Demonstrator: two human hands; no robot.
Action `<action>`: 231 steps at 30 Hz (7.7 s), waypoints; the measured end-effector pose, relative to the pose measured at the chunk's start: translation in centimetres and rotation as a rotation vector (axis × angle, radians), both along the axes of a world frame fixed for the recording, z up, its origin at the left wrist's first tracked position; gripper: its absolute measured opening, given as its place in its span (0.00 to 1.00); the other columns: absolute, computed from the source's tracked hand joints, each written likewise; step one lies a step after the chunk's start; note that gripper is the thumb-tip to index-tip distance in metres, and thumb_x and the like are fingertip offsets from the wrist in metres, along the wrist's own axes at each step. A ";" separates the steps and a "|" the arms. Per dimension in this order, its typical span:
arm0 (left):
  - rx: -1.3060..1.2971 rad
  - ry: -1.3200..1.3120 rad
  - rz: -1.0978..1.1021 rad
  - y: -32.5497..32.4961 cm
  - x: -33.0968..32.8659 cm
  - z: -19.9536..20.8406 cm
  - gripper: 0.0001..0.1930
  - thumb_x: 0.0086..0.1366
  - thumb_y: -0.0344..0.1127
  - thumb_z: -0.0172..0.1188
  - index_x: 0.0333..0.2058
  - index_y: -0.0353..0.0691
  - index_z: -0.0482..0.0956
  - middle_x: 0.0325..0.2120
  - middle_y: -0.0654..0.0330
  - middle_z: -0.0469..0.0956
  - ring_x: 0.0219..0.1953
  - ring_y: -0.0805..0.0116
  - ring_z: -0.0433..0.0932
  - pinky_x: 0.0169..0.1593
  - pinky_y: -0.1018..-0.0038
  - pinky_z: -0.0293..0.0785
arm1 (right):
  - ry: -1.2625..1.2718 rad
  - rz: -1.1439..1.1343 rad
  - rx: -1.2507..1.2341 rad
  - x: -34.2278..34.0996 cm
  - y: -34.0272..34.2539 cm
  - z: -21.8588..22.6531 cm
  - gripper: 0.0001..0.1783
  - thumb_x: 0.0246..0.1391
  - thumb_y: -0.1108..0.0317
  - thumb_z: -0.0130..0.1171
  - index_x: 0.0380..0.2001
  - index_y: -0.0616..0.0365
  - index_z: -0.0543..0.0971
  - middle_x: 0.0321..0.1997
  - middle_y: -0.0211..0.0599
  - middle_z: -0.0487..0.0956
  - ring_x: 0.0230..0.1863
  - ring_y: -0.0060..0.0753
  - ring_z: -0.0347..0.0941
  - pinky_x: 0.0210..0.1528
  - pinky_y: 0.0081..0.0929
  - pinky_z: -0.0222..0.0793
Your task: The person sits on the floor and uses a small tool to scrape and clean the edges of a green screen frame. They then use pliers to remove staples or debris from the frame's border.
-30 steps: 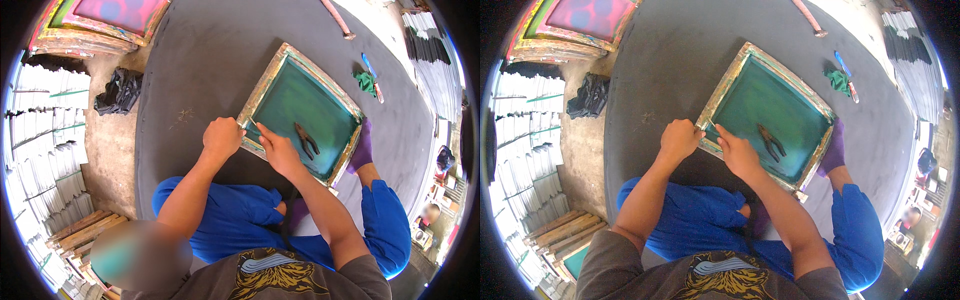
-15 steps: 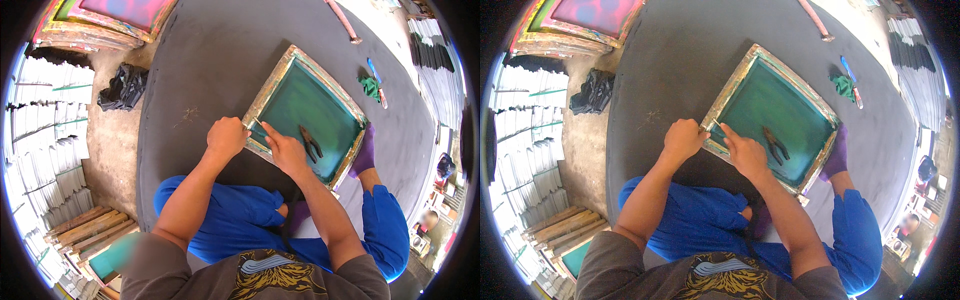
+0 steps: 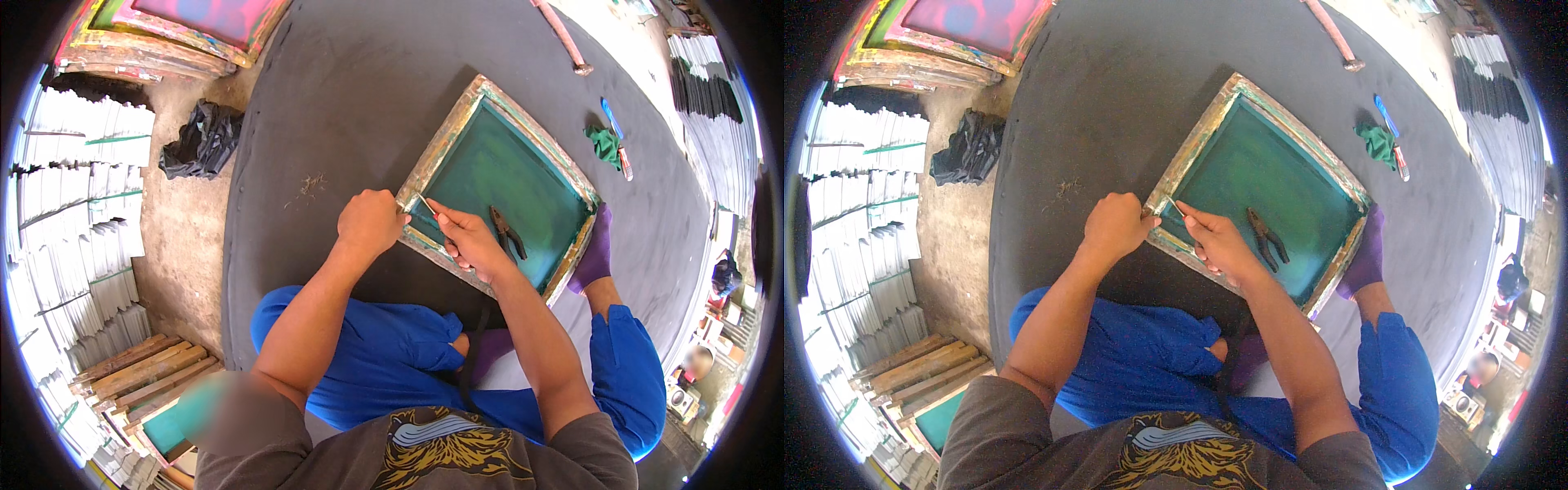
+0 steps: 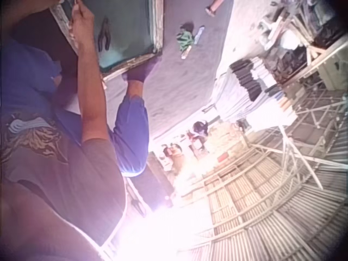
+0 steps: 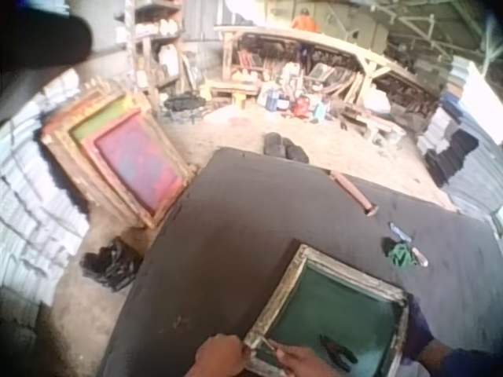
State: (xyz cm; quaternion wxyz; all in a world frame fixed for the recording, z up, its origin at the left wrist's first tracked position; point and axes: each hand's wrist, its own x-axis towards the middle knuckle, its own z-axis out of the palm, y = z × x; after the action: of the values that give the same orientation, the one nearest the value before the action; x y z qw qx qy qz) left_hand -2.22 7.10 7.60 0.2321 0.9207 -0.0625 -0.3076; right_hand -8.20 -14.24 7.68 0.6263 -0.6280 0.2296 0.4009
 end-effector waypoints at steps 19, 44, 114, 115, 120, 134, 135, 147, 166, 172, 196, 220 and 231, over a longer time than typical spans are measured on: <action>0.001 0.078 0.004 0.6 -0.3 0.7 0.21 0.61 0.49 0.73 0.37 0.33 0.89 0.35 0.38 0.86 0.42 0.38 0.86 0.46 0.51 0.83 | -0.427 0.640 -0.932 -0.9 4.5 4.9 0.26 0.71 0.57 0.51 0.70 0.39 0.72 0.37 0.58 0.85 0.38 0.65 0.83 0.42 0.61 0.78; 0.032 0.117 -0.029 0.6 0.2 0.8 0.15 0.62 0.43 0.74 0.40 0.38 0.90 0.38 0.43 0.87 0.45 0.43 0.87 0.47 0.54 0.84 | -0.121 -0.115 0.185 -2.2 -0.8 -3.9 0.27 0.74 0.52 0.54 0.71 0.42 0.73 0.26 0.43 0.82 0.23 0.41 0.80 0.27 0.36 0.75; 0.014 0.117 -0.145 2.1 1.3 -0.5 0.19 0.55 0.44 0.77 0.36 0.32 0.89 0.36 0.40 0.86 0.43 0.41 0.86 0.49 0.54 0.83 | 0.065 -0.064 -0.076 -2.3 2.9 0.5 0.25 0.74 0.53 0.52 0.71 0.36 0.72 0.25 0.34 0.81 0.21 0.33 0.76 0.27 0.32 0.74; -0.001 0.100 -0.130 2.0 1.2 -0.6 0.20 0.55 0.45 0.77 0.34 0.31 0.89 0.34 0.38 0.85 0.42 0.41 0.86 0.48 0.54 0.82 | -0.172 0.048 -0.272 -3.1 2.9 0.0 0.25 0.74 0.53 0.52 0.71 0.35 0.72 0.29 0.39 0.83 0.24 0.41 0.79 0.31 0.37 0.75; 0.030 0.107 -0.100 2.3 0.9 0.0 0.22 0.56 0.47 0.77 0.37 0.29 0.88 0.38 0.38 0.86 0.45 0.39 0.86 0.50 0.53 0.82 | -0.406 0.331 -0.659 -3.4 4.2 2.1 0.23 0.72 0.58 0.55 0.67 0.38 0.76 0.54 0.52 0.82 0.46 0.65 0.81 0.49 0.48 0.77; 0.047 0.193 -0.155 1.8 1.4 1.2 0.19 0.62 0.43 0.73 0.45 0.35 0.88 0.44 0.43 0.86 0.50 0.44 0.85 0.53 0.54 0.82 | -0.481 0.414 -0.772 -4.1 4.5 2.1 0.23 0.71 0.54 0.54 0.67 0.33 0.75 0.39 0.59 0.85 0.40 0.70 0.81 0.45 0.63 0.76; 0.045 0.180 -0.158 1.9 1.3 1.0 0.18 0.62 0.43 0.73 0.45 0.36 0.88 0.44 0.43 0.86 0.50 0.44 0.85 0.53 0.55 0.82 | -0.476 0.423 -0.778 -4.1 4.5 2.1 0.24 0.71 0.54 0.54 0.67 0.34 0.75 0.40 0.59 0.85 0.41 0.70 0.81 0.46 0.63 0.76; 0.053 0.163 -0.181 1.8 1.2 0.7 0.17 0.63 0.42 0.72 0.44 0.36 0.89 0.42 0.44 0.87 0.49 0.44 0.86 0.53 0.54 0.83 | -0.449 0.655 -0.931 -3.3 5.4 3.6 0.27 0.72 0.55 0.49 0.72 0.37 0.69 0.32 0.59 0.84 0.36 0.67 0.83 0.41 0.63 0.79; 0.052 0.105 -0.231 1.8 1.0 -0.1 0.18 0.60 0.43 0.74 0.39 0.31 0.87 0.37 0.40 0.86 0.46 0.41 0.86 0.50 0.52 0.82 | -0.156 0.217 -0.460 -2.9 5.0 2.4 0.26 0.72 0.61 0.55 0.71 0.47 0.72 0.38 0.60 0.84 0.39 0.60 0.82 0.44 0.47 0.77; 0.080 0.122 -0.227 1.1 1.1 1.0 0.15 0.62 0.40 0.73 0.42 0.36 0.89 0.41 0.43 0.87 0.48 0.44 0.86 0.51 0.54 0.83 | -0.806 0.265 -0.723 -6.3 4.6 -3.8 0.27 0.74 0.57 0.54 0.73 0.39 0.70 0.18 0.36 0.74 0.15 0.27 0.68 0.19 0.36 0.66; 0.069 0.167 -0.179 1.9 1.6 0.8 0.18 0.60 0.43 0.75 0.43 0.35 0.88 0.43 0.43 0.86 0.49 0.43 0.86 0.52 0.54 0.83 | -0.844 0.221 -0.623 -6.0 3.8 -1.7 0.24 0.74 0.51 0.51 0.70 0.35 0.73 0.29 0.55 0.83 0.25 0.59 0.81 0.30 0.51 0.77; -0.002 0.005 -0.258 2.8 0.7 -2.1 0.12 0.57 0.34 0.71 0.32 0.29 0.87 0.33 0.35 0.84 0.42 0.38 0.85 0.48 0.52 0.82 | -0.285 0.511 -0.788 -2.3 8.2 4.8 0.25 0.71 0.63 0.50 0.67 0.59 0.74 0.43 0.67 0.84 0.48 0.68 0.82 0.54 0.56 0.77; -0.018 0.055 -0.288 3.3 1.0 -2.2 0.09 0.56 0.27 0.64 0.33 0.28 0.87 0.34 0.36 0.84 0.42 0.37 0.85 0.47 0.52 0.82 | 0.044 0.024 -0.377 -3.8 7.1 2.8 0.28 0.72 0.59 0.55 0.73 0.46 0.69 0.52 0.60 0.84 0.48 0.60 0.85 0.52 0.45 0.78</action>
State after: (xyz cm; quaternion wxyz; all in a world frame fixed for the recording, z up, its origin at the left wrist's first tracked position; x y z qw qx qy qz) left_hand -1.18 10.41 5.38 0.1956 0.8912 -0.1903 -0.3624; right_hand -11.97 -7.10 10.51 0.4876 -0.7279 0.3068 0.3718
